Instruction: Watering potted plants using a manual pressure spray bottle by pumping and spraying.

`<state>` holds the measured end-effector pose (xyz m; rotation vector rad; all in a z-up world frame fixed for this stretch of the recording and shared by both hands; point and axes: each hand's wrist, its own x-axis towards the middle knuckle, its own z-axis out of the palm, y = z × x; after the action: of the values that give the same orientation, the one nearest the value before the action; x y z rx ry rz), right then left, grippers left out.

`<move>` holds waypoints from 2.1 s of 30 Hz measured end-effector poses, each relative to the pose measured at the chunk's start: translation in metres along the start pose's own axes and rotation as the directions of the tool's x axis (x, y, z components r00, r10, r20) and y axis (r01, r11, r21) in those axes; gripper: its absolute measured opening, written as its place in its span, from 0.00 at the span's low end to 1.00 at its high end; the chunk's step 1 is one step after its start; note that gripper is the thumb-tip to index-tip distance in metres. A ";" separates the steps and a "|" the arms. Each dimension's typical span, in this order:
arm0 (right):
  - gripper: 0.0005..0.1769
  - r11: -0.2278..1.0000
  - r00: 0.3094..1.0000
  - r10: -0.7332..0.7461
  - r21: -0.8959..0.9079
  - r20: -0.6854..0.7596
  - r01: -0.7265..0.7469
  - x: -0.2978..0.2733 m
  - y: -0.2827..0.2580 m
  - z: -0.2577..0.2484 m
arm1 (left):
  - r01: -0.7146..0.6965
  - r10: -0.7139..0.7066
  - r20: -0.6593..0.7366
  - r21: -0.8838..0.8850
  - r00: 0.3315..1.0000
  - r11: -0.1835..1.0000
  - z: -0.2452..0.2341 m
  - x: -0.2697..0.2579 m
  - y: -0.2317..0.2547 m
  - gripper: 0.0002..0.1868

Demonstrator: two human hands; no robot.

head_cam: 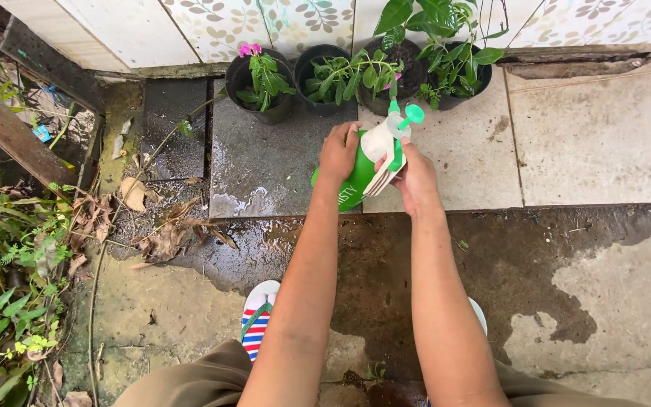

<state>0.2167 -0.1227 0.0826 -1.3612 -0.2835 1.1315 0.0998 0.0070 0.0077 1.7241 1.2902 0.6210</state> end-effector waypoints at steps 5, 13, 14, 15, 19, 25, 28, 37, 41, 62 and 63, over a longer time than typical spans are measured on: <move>0.28 0.998 0.999 -0.030 -0.046 0.024 0.031 -0.015 -0.004 0.000 | -0.059 0.060 -0.052 0.030 0.997 0.998 -0.004 -0.015 0.006 0.19; 0.28 0.995 0.996 0.055 0.080 0.067 -0.061 -0.021 -0.004 0.011 | -0.038 0.040 -0.127 0.017 0.991 0.999 -0.033 -0.050 0.031 0.14; 0.27 0.995 0.993 0.076 0.064 0.085 -0.082 -0.022 -0.005 0.013 | -0.023 0.018 -0.092 -0.054 0.996 0.998 -0.042 -0.060 0.041 0.17; 0.26 0.994 0.990 0.098 0.047 0.103 -0.103 -0.023 -0.006 0.014 | -0.006 -0.001 -0.056 -0.125 0.998 0.992 -0.051 -0.070 0.050 0.20; 0.25 0.991 0.978 0.135 -0.015 0.156 -0.134 -0.017 0.000 0.028 | -0.019 0.020 0.012 -0.089 1.000 0.996 -0.055 -0.081 0.029 0.25; 0.21 0.987 0.954 0.151 -0.086 0.259 -0.133 -0.040 0.022 0.059 | 0.060 -0.061 -0.001 -0.039 0.998 0.997 -0.074 -0.074 -0.012 0.24; 0.15 0.993 0.988 0.081 -0.097 0.130 -0.069 -0.038 0.048 0.060 | 0.096 -0.096 0.016 -0.039 0.995 0.995 -0.079 -0.076 -0.030 0.25; 0.36 0.841 0.949 -0.316 -0.466 -0.011 0.274 -0.042 0.070 0.053 | 0.078 -0.077 0.013 -0.154 0.997 0.985 -0.102 -0.127 0.017 0.29; 0.40 0.837 0.960 -0.279 -0.493 -0.012 0.237 -0.025 0.073 0.049 | 0.126 -0.203 -0.264 -0.280 0.943 0.952 -0.075 -0.148 0.037 0.23; 0.31 0.820 0.931 -0.204 -0.466 0.302 0.331 -0.028 0.047 0.077 | 0.203 -0.229 -0.087 -0.243 0.969 0.949 -0.096 -0.080 0.039 0.29; 0.30 0.815 0.930 -0.206 -0.472 0.305 0.336 -0.029 0.047 0.078 | 0.220 -0.248 -0.090 -0.242 0.965 0.945 -0.096 -0.081 0.042 0.28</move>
<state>0.1231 -0.1059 0.0752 -1.5821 -0.9958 1.0095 0.0168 -0.0390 0.1002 1.3375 1.4212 0.7112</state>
